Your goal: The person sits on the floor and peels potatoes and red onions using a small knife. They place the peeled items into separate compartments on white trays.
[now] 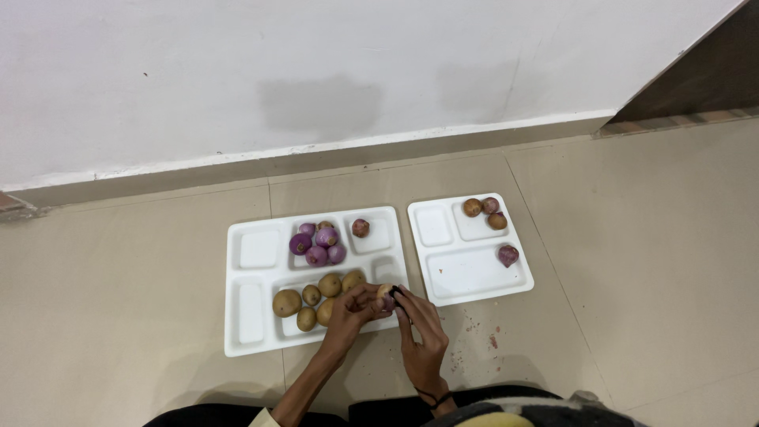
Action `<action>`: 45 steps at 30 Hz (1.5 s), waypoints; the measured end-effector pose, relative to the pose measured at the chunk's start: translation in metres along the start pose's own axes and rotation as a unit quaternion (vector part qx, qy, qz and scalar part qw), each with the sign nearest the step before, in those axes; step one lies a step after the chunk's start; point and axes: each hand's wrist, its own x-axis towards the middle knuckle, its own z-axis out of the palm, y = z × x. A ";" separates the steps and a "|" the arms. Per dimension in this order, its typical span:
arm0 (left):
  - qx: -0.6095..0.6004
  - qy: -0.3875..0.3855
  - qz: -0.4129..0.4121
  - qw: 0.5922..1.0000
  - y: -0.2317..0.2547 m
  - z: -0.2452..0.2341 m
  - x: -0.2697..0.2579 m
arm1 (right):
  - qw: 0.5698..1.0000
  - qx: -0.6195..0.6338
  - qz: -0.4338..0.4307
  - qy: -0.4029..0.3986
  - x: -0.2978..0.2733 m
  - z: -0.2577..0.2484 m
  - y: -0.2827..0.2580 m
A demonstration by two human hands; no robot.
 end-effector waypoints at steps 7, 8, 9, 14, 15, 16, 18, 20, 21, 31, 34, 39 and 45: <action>0.032 0.004 0.040 0.999 -0.008 0.001 0.003 | 0.957 0.047 0.285 -0.021 0.002 0.001 0.002; 0.038 0.014 0.043 0.998 -0.006 0.000 0.003 | 0.973 0.049 0.227 -0.016 0.001 0.002 0.001; 0.036 0.014 0.045 0.998 -0.005 -0.001 0.003 | 0.985 0.052 0.167 -0.011 -0.001 0.001 -0.001; -0.001 0.010 0.053 0.999 -0.010 -0.001 0.006 | 0.978 0.127 0.163 -0.006 0.000 0.001 0.005; 0.009 0.010 0.056 0.998 -0.011 -0.001 0.007 | 0.962 0.170 0.216 -0.002 0.001 0.003 0.006; 0.018 0.009 0.059 0.998 -0.013 0.000 0.008 | 0.940 0.212 0.267 0.002 0.002 0.003 0.008; 0.019 0.009 0.054 0.998 -0.014 0.000 0.009 | 0.950 0.182 0.254 -0.014 0.003 0.002 0.007; 0.001 0.008 0.039 0.999 -0.016 -0.002 0.008 | 0.969 0.138 0.202 -0.025 0.001 0.000 0.004; -0.001 0.008 0.040 0.999 -0.018 -0.003 0.007 | 0.981 0.108 0.156 -0.027 0.000 0.000 0.002; 0.017 -0.005 0.081 0.997 -0.025 -0.006 0.010 | 0.993 0.067 0.087 -0.032 0.003 -0.001 -0.001; 0.016 -0.009 0.092 0.996 -0.024 -0.007 0.010 | 0.999 0.005 -0.019 -0.040 0.001 0.001 -0.001; 0.048 -0.001 0.079 0.996 -0.019 -0.006 0.010 | 0.967 0.178 0.175 -0.050 0.009 0.000 0.003; 0.038 -0.011 0.096 0.995 -0.019 -0.004 0.007 | 0.998 0.042 0.034 -0.037 0.004 0.000 0.001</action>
